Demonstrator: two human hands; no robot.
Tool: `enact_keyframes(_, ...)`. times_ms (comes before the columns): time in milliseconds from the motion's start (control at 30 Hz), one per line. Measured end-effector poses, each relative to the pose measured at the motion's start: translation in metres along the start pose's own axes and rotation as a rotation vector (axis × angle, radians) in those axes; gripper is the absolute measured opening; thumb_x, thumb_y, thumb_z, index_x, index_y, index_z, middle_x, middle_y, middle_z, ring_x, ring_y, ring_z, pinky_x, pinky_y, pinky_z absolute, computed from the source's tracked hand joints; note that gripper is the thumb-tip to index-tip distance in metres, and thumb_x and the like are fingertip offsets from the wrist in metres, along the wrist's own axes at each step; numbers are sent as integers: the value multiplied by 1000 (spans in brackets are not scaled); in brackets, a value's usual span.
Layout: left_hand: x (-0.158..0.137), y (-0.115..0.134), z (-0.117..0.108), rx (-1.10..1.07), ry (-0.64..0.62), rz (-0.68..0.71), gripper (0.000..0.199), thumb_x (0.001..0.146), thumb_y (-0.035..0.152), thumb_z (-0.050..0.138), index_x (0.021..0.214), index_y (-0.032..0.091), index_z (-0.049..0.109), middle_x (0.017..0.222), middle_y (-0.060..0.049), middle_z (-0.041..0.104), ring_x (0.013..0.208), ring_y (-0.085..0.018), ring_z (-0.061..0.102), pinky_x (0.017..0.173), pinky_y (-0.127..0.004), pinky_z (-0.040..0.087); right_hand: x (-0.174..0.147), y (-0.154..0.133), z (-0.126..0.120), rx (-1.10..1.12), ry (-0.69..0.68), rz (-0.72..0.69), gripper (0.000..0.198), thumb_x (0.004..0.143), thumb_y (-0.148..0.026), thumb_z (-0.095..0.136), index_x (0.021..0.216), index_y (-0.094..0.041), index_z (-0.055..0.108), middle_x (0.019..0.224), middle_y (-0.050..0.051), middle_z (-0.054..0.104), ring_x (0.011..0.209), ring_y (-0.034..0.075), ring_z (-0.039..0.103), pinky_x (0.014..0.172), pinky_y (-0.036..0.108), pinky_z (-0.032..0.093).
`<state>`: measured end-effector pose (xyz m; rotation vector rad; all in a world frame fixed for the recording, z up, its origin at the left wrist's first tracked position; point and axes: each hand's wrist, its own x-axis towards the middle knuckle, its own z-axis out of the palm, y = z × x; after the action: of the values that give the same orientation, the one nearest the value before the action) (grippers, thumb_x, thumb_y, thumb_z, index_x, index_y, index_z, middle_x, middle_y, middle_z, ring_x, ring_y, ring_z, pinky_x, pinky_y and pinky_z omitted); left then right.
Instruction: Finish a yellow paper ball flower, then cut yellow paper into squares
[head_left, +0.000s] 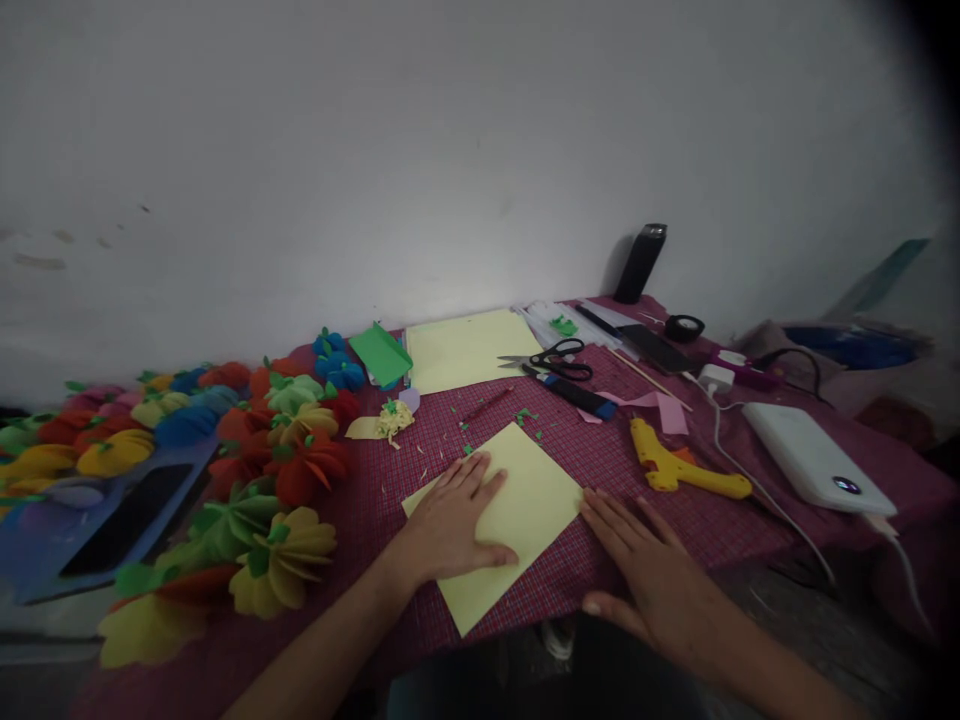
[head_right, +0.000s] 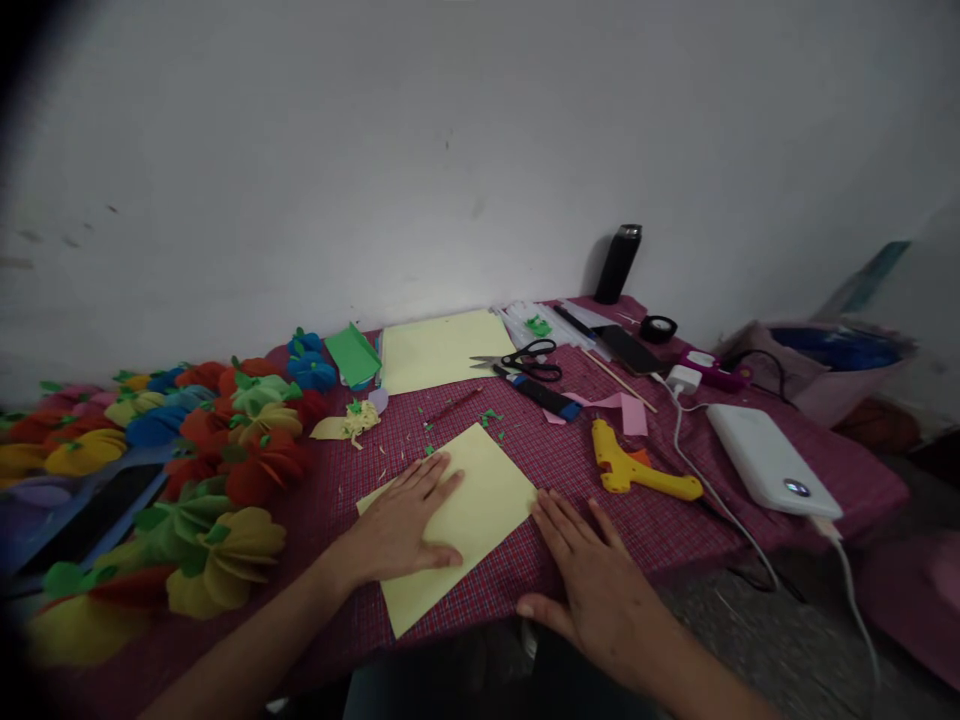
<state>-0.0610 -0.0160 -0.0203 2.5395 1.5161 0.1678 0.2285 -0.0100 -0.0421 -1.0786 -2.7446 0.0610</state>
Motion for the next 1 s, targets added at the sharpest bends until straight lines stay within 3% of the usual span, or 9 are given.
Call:
enact_keyframes(133, -1, 0, 1, 47, 38, 8, 59, 87, 52, 28, 138, 22, 20, 147, -6, 15, 134, -21, 10, 108, -39, 13, 9, -11, -10, -24, 62, 88, 70, 80, -58, 41, 133, -14, 36, 133, 14, 43, 125, 28, 34, 103, 51, 19)
enact_keyframes(200, -1, 0, 2, 75, 59, 0, 51, 90, 42, 26, 137, 22, 22, 146, -6, 18, 134, -19, 12, 108, -37, 14, 15, -23, -14, -20, 81, 91, 68, 81, -57, 40, 133, -13, 37, 135, 13, 40, 127, 27, 30, 104, 51, 18)
enact_keyframes(500, 0, 2, 3, 130, 80, -5, 49, 90, 37, 28, 136, 20, 24, 145, -7, 20, 133, -18, 14, 108, -35, 14, 21, -71, 1, 184, -69, -153, 81, 77, -63, 41, 138, -12, 23, 141, 13, 27, 131, 26, 20, 106, 47, 18)
enact_keyframes(667, -1, 2, 3, 122, 84, -8, 49, 90, 36, 28, 136, 20, 23, 146, -7, 18, 134, -18, 11, 109, -35, 13, 20, -91, 6, 245, -159, -318, 84, 75, -63, 44, 137, -11, 25, 141, 13, 27, 129, 27, 25, 106, 45, 21)
enact_keyframes(833, -1, 2, 2, 99, 64, -14, 50, 90, 36, 28, 137, 20, 22, 146, -6, 16, 134, -19, 9, 109, -36, 12, 26, -115, 21, 153, -48, -428, 47, 90, -30, 37, 135, -16, 31, 137, 5, 36, 126, 19, 33, 102, 35, 32)
enact_keyframes(1000, -1, 3, 1, 91, 59, -19, 49, 90, 36, 27, 137, 21, 22, 146, -6, 17, 134, -18, 10, 109, -36, 11, 30, -142, 39, 113, 39, -479, 37, 91, -23, 35, 127, -17, 43, 130, 3, 46, 120, 17, 43, 100, 31, 35)
